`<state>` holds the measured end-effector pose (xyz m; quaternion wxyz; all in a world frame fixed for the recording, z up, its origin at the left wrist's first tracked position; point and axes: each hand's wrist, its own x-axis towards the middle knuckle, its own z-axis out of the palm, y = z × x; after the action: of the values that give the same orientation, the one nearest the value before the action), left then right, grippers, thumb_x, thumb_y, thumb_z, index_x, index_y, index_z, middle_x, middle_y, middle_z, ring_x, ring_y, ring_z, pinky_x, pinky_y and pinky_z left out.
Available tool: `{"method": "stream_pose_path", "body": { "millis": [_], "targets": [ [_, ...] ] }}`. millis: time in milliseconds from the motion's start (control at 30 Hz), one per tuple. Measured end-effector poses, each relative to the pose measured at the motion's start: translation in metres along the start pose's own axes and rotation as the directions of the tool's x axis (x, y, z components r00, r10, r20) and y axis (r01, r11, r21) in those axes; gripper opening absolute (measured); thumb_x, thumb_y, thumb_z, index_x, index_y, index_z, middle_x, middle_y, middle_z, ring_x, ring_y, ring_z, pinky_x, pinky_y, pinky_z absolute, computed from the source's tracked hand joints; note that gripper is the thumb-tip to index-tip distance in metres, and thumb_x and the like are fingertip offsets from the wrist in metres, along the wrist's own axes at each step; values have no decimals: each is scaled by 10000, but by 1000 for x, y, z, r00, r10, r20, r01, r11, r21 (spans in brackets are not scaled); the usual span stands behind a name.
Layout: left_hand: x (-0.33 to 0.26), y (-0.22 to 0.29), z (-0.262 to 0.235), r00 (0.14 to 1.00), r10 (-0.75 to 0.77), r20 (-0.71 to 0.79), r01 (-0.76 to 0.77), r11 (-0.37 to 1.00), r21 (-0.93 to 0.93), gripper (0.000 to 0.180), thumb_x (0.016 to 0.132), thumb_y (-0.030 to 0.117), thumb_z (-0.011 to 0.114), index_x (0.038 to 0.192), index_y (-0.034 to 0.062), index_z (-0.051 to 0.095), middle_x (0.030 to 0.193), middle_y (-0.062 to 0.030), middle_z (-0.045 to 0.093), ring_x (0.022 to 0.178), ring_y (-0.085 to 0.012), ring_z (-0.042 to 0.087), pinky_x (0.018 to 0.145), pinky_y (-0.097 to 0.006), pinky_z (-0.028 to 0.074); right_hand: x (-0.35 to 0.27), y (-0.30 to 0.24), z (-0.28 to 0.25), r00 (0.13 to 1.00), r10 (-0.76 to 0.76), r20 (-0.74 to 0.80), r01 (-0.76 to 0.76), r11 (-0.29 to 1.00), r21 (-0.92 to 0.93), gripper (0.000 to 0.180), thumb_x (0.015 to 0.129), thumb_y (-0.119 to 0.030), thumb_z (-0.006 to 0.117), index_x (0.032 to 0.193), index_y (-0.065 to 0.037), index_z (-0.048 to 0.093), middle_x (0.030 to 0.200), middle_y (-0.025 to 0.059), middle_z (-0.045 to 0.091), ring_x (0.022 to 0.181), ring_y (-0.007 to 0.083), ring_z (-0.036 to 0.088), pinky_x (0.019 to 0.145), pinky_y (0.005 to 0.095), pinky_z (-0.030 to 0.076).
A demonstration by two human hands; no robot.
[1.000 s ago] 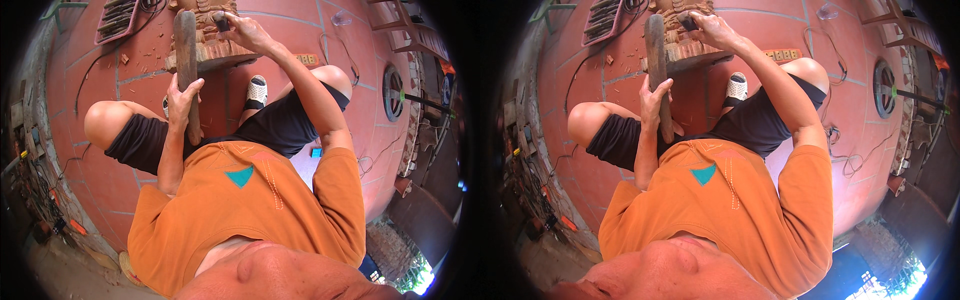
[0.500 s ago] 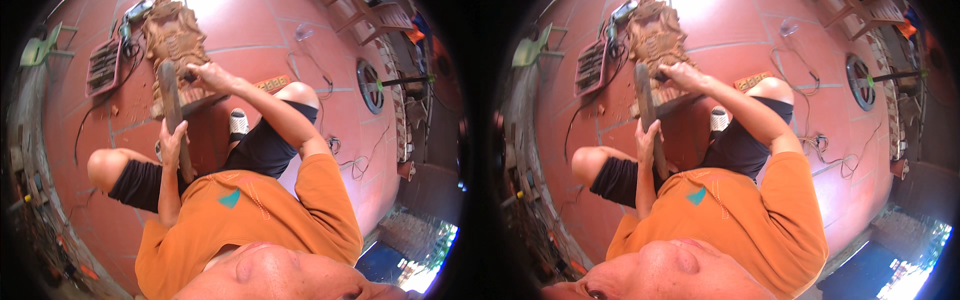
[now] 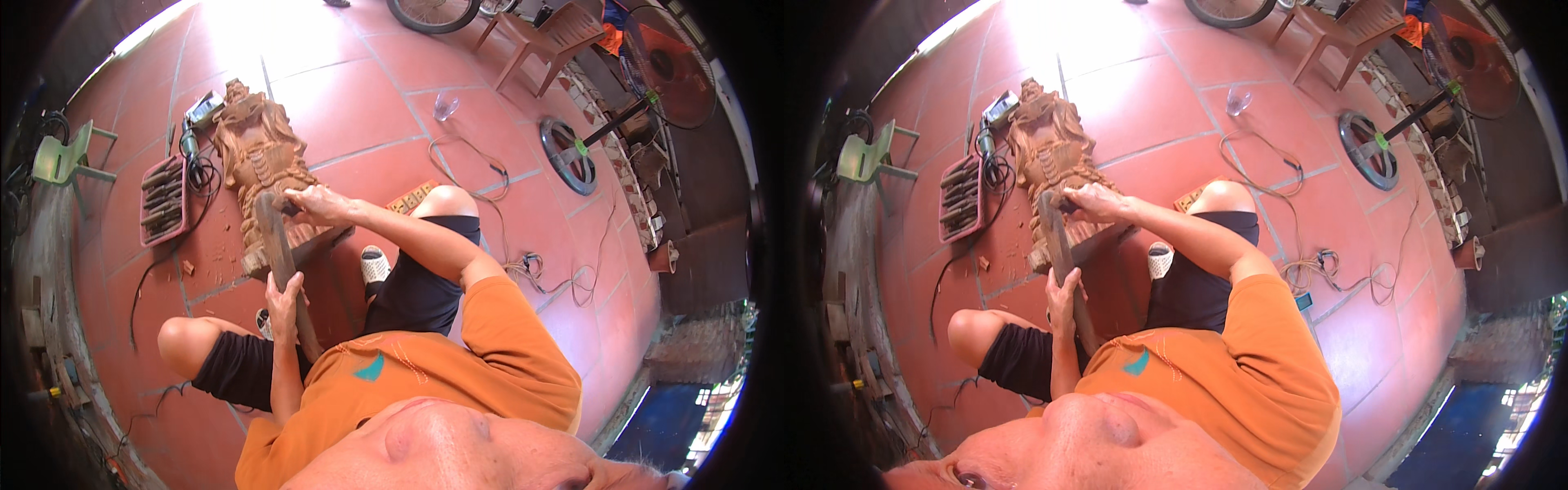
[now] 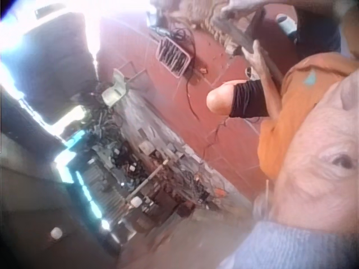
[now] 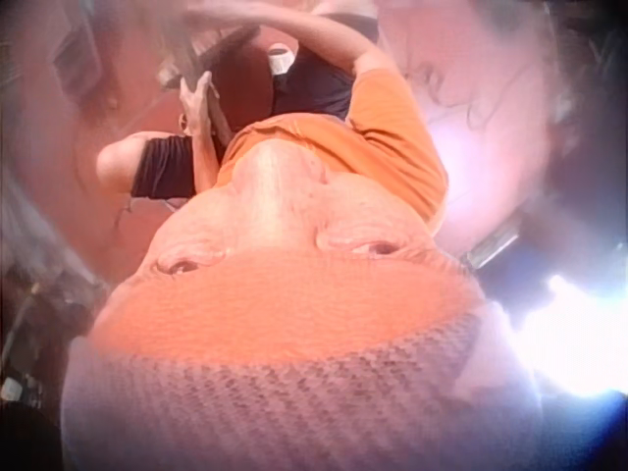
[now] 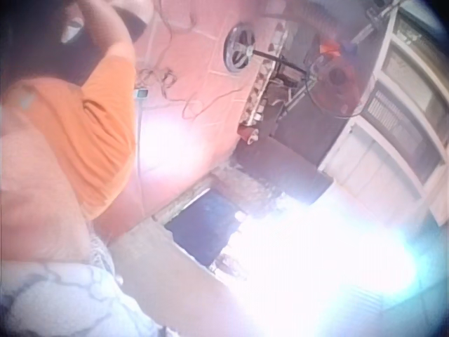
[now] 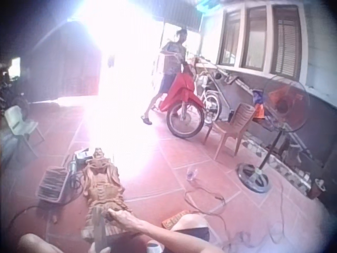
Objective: The person sits on the floor and carves a wooden sculpture using a chisel and mallet. They repeatedly strike the chisel to shape the wood, occasionally adjusting the sculpture's position.
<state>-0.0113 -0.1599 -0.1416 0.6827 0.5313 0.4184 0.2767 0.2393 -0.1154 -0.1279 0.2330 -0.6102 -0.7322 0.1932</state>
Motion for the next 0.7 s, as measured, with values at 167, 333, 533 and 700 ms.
{"method": "stream_pose_path", "body": {
  "millis": [167,333,533,700],
  "targets": [
    [0,-2,2,1000,-13,11,13,1000,-23,332,903,240,710,1104,34,544,737,-17,554,548,-108,552,504,-256,479,-1,1,0,1000,-4,-9,4,1000,-6,457,851,-186,726,1207,-15,496,870,206,676,847,429,674,715,517,517],
    [2,-7,2,999,-29,18,30,999,-32,299,898,224,712,1070,43,546,730,-22,553,543,-114,553,499,-266,483,0,-3,-2,1000,-17,26,16,999,51,534,845,-207,714,1270,31,496,970,280,666,931,466,654,794,535,513],
    [2,-9,1,1000,-26,-7,26,999,-37,270,893,203,715,1036,43,550,722,-23,550,533,-118,548,491,-265,484,-1,5,4,1000,-14,11,14,1000,-18,608,878,-267,721,1374,-18,472,948,200,695,900,395,682,749,503,523],
    [3,-11,-1,999,-33,-10,33,999,-37,278,892,212,722,1035,47,549,723,-20,550,531,-114,547,487,-262,483,1,10,10,1000,-19,5,19,1000,9,554,891,-299,713,1311,-12,493,932,192,690,888,399,679,747,504,520]
  ]
}}
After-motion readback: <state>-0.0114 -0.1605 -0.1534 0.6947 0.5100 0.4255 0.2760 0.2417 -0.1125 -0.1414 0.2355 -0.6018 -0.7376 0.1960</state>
